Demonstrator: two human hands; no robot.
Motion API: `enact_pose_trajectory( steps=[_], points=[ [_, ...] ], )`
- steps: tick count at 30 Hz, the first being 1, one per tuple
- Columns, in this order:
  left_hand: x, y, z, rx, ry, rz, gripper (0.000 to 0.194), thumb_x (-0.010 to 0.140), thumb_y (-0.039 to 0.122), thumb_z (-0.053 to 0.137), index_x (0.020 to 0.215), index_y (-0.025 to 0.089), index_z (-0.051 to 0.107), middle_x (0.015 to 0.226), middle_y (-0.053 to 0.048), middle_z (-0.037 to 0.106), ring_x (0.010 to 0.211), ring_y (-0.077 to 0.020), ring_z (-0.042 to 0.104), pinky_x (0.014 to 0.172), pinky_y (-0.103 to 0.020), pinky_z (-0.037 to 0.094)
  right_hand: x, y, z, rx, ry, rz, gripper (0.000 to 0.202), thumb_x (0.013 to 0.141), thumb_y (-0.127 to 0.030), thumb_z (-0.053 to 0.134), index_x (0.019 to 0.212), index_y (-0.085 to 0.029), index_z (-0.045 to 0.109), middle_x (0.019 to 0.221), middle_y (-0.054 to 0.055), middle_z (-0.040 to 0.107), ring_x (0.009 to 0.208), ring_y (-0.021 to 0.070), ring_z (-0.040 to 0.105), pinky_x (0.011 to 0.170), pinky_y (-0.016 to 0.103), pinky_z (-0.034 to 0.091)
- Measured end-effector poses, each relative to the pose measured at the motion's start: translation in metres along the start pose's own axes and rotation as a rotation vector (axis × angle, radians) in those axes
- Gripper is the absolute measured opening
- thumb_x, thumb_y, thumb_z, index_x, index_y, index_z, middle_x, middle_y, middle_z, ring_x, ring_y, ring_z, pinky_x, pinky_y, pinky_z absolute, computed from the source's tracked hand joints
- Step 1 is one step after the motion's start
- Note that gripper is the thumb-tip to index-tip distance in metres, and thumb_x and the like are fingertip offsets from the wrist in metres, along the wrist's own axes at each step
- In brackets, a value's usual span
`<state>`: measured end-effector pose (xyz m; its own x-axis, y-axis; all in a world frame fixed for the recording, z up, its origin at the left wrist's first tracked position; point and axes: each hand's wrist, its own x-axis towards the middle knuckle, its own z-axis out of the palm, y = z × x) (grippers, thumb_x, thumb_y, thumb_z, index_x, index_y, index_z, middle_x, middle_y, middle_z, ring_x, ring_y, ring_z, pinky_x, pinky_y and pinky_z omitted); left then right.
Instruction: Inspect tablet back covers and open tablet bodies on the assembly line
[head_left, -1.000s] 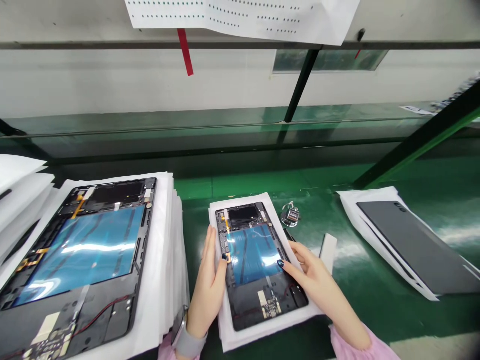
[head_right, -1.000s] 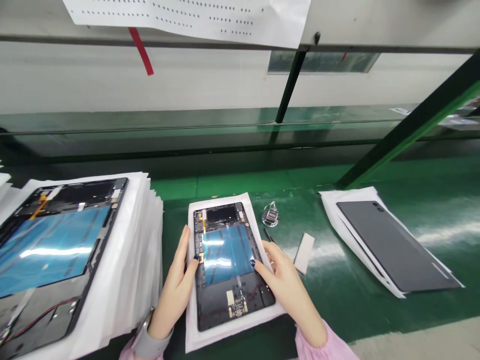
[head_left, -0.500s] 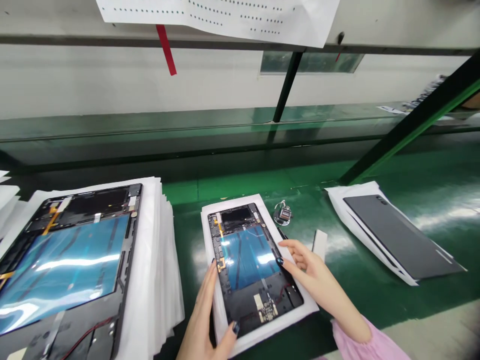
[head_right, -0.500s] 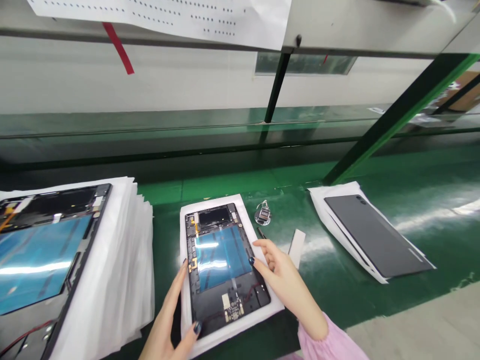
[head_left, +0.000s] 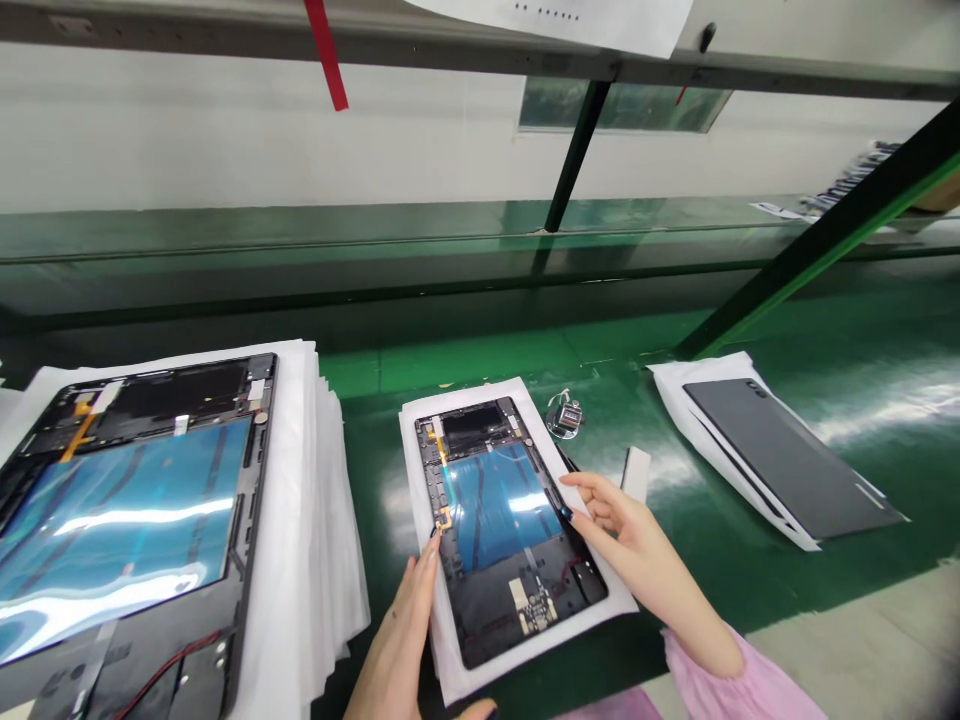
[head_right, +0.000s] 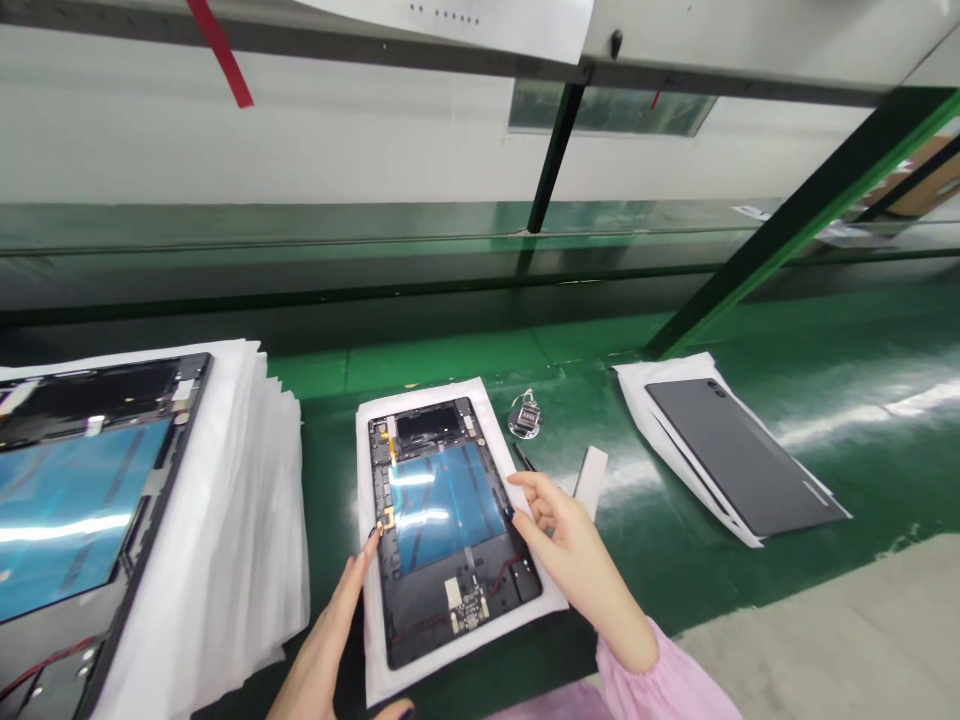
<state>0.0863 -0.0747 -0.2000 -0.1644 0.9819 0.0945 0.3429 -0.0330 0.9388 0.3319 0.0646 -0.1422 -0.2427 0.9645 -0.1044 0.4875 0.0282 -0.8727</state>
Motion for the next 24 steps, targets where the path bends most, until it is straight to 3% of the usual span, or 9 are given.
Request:
enact_pose_trajectory(
  steps=[5,9,11,13,15,19,24],
  points=[
    [-0.008,0.01,-0.01,0.146,-0.033,-0.073,0.088,0.083,0.021,0.065,0.157,0.045,0.024,0.159,-0.001,0.043,0.144,-0.0355,0.036,0.117,-0.051,0.035,0.007,0.001,-0.006,-0.03,0.021,-0.044,0.026,0.088,-0.034,0.055,0.108,-0.02,0.064,0.083,0.004,0.064,0.066,0.0183,0.064,0.063,0.032,0.054],
    [-0.009,0.017,-0.015,0.203,-0.114,-0.076,0.1,0.08,0.016,0.068,0.157,0.05,0.014,0.163,0.002,0.035,0.147,-0.0335,0.031,0.116,-0.053,0.034,0.035,0.01,-0.013,-0.302,0.267,-0.194,0.033,0.092,-0.031,0.048,0.121,-0.018,0.059,0.108,0.014,0.068,0.084,0.0246,0.07,0.065,0.036,0.059],
    [-0.008,0.016,-0.014,0.22,-0.11,-0.055,0.094,0.084,0.015,0.064,0.158,0.047,0.014,0.163,-0.001,0.036,0.147,-0.0334,0.031,0.116,-0.055,0.035,0.052,0.016,-0.014,-0.399,0.353,-0.235,0.044,0.09,-0.029,0.049,0.132,-0.016,0.054,0.128,0.02,0.061,0.106,0.0325,0.066,0.08,0.047,0.06],
    [-0.008,0.013,-0.014,0.232,-0.088,-0.021,0.086,0.09,0.014,0.057,0.159,0.041,0.014,0.162,-0.005,0.038,0.147,-0.0326,0.031,0.115,-0.055,0.037,0.067,0.02,-0.013,-0.447,0.363,-0.262,0.052,0.087,-0.026,0.051,0.138,-0.014,0.051,0.137,0.022,0.057,0.122,0.0383,0.058,0.098,0.058,0.051],
    [-0.01,0.009,-0.013,0.233,-0.081,0.015,0.083,0.092,0.014,0.054,0.16,0.037,0.012,0.162,-0.008,0.038,0.147,-0.0324,0.032,0.115,-0.054,0.037,0.077,0.024,-0.009,-0.481,0.341,-0.291,0.056,0.085,-0.023,0.053,0.14,-0.015,0.052,0.137,0.02,0.059,0.126,0.0399,0.056,0.106,0.062,0.045],
    [-0.011,0.006,-0.013,0.265,-0.081,0.021,0.082,0.093,0.018,0.054,0.16,0.036,0.011,0.16,-0.008,0.041,0.146,-0.0301,0.037,0.117,-0.051,0.036,0.085,0.032,-0.002,-0.488,0.325,-0.316,0.057,0.085,-0.022,0.054,0.142,-0.017,0.051,0.139,0.019,0.059,0.128,0.0389,0.055,0.109,0.061,0.045],
    [-0.009,0.007,-0.008,0.244,0.005,0.072,0.072,0.096,0.026,0.052,0.16,0.032,0.018,0.152,-0.01,0.053,0.143,-0.0277,0.044,0.117,-0.044,0.038,0.089,0.041,0.002,-0.435,0.356,-0.274,0.056,0.085,-0.021,0.055,0.141,-0.017,0.053,0.14,0.018,0.059,0.131,0.0381,0.054,0.109,0.06,0.045]
  ],
)
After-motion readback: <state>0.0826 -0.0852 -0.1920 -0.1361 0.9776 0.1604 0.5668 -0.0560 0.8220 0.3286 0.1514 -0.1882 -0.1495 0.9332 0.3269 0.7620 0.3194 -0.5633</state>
